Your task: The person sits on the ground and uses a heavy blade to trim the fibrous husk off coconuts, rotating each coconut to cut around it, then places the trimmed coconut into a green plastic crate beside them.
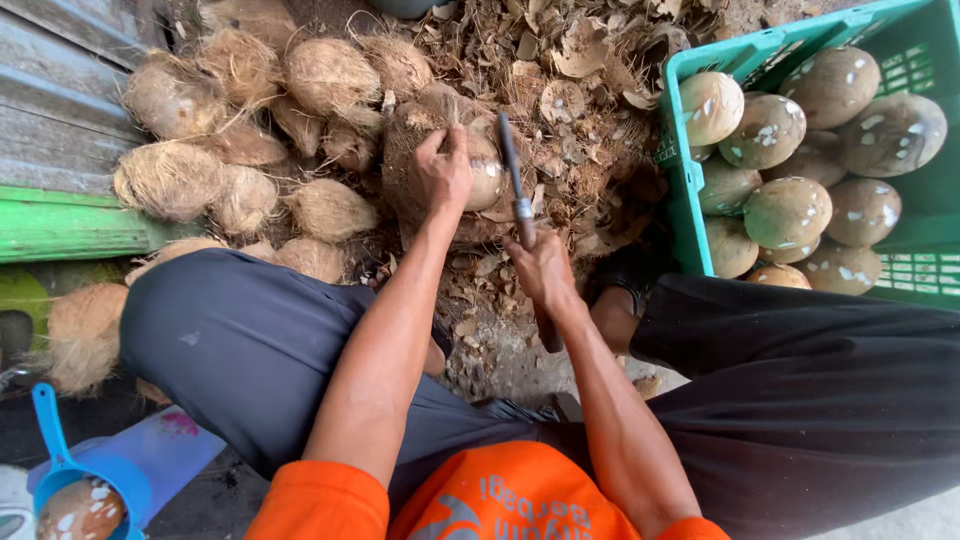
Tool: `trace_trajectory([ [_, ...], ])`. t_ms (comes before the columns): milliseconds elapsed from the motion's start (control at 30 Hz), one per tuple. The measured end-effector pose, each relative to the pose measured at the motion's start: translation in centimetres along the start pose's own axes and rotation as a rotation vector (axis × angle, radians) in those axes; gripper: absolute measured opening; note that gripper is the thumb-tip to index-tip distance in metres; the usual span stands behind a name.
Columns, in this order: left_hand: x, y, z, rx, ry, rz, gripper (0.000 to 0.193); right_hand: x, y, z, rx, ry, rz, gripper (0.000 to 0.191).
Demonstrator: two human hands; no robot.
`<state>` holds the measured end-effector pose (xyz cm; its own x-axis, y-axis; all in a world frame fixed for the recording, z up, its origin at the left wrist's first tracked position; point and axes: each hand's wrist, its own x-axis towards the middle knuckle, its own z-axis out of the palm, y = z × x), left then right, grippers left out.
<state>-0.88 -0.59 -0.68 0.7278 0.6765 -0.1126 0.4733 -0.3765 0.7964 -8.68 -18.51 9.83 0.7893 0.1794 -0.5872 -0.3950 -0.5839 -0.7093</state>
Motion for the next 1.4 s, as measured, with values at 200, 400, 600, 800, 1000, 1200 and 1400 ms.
trace_trajectory([
  [200,-0.6,0.5,-0.3,-0.032,-0.024,-0.045,0.046,0.0,1.6,-0.1,0.21,0.199,-0.298,0.035],
  [400,-0.4,0.5,-1.8,-0.162,-0.183,-0.097,0.048,1.8,4.0,1.6,-0.016,0.003,0.127,0.043],
  [600,-0.6,-2.0,-3.0,-0.363,0.015,0.003,0.041,1.8,4.4,2.0,0.118,-0.042,0.044,0.041],
  [800,-0.4,-3.4,-3.2,-0.292,0.022,-0.079,0.058,0.4,2.9,1.5,-0.071,0.069,-0.263,0.036],
  [1000,0.0,-1.0,-2.5,-0.062,-0.034,-0.067,0.052,-0.7,1.7,0.2,0.038,-0.003,-0.094,0.039],
  [1200,-2.3,0.5,-1.4,0.061,0.098,-0.049,0.048,-0.7,2.1,0.3,0.4,0.212,-0.263,0.034],
  [1400,-3.2,-0.1,-1.5,-0.225,0.169,0.206,0.05,0.9,3.1,0.3,-0.058,0.045,-0.09,0.033],
])
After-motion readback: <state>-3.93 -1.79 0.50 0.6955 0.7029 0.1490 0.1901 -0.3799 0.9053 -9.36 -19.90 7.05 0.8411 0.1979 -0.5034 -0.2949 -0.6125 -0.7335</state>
